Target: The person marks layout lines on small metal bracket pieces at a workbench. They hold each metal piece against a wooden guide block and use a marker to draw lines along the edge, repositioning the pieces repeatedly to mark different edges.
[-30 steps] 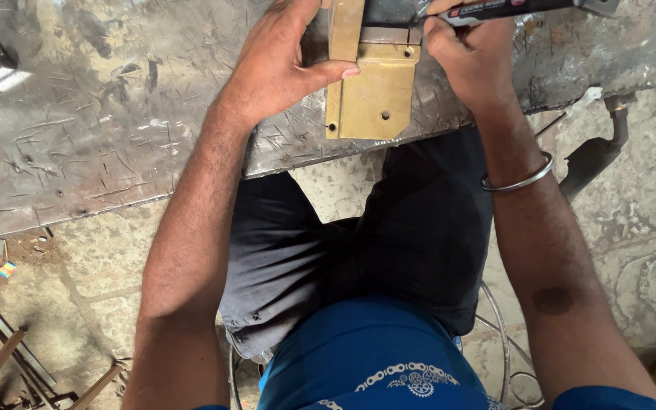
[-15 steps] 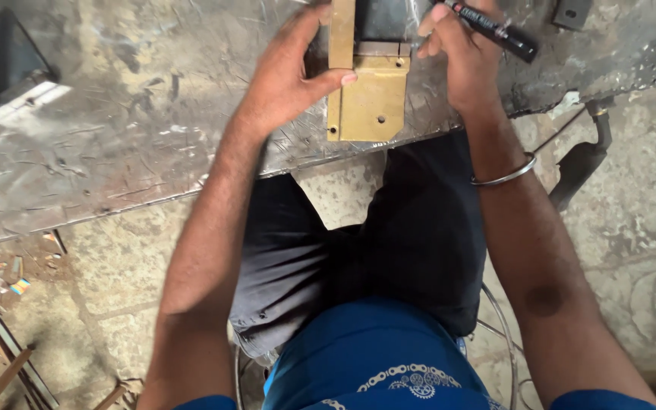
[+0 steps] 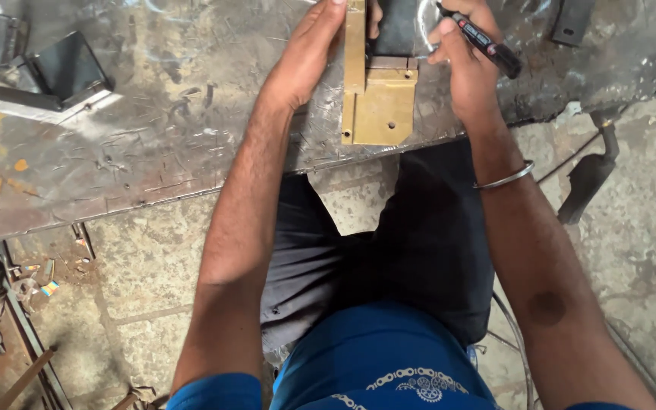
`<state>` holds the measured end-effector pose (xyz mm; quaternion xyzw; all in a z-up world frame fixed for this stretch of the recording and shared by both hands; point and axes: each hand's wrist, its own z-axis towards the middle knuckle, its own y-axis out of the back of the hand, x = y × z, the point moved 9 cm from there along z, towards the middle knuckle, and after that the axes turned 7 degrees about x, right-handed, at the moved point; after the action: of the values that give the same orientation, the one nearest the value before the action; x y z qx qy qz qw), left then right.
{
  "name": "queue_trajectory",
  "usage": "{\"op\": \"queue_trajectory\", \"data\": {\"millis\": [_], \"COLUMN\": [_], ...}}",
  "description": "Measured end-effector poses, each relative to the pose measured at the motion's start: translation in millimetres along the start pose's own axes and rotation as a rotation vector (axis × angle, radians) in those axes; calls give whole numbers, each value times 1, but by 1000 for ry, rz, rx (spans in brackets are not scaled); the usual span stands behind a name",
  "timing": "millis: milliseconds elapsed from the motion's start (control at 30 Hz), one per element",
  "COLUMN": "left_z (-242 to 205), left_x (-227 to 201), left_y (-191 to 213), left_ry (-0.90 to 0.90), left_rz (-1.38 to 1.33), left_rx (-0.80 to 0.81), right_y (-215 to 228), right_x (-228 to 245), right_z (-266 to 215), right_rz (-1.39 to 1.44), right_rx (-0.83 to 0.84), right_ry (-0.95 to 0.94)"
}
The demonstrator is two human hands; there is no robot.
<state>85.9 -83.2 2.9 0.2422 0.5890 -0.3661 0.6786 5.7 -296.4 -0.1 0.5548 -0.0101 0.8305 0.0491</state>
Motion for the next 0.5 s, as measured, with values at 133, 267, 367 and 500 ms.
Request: {"op": "queue_trajectory", "data": {"millis": [133, 267, 367, 500], "left_z": [-21, -88, -148, -241], "left_x": [-20, -105, -127, -141], "left_y": [24, 39, 78, 158], "left_ry": [-132, -295, -331, -301], "left_rz": [-65, -32, 251, 237], "left_rx": [-296, -555, -779, -1073], "right_y": [5, 11, 15, 4], "right_x": [-5, -26, -34, -27], "right_z": [-3, -4, -8, -8], "right_rz": [33, 92, 87, 70], "right_rx": [-7, -30, -1, 89], "right_ry": [-49, -64, -54, -10]}}
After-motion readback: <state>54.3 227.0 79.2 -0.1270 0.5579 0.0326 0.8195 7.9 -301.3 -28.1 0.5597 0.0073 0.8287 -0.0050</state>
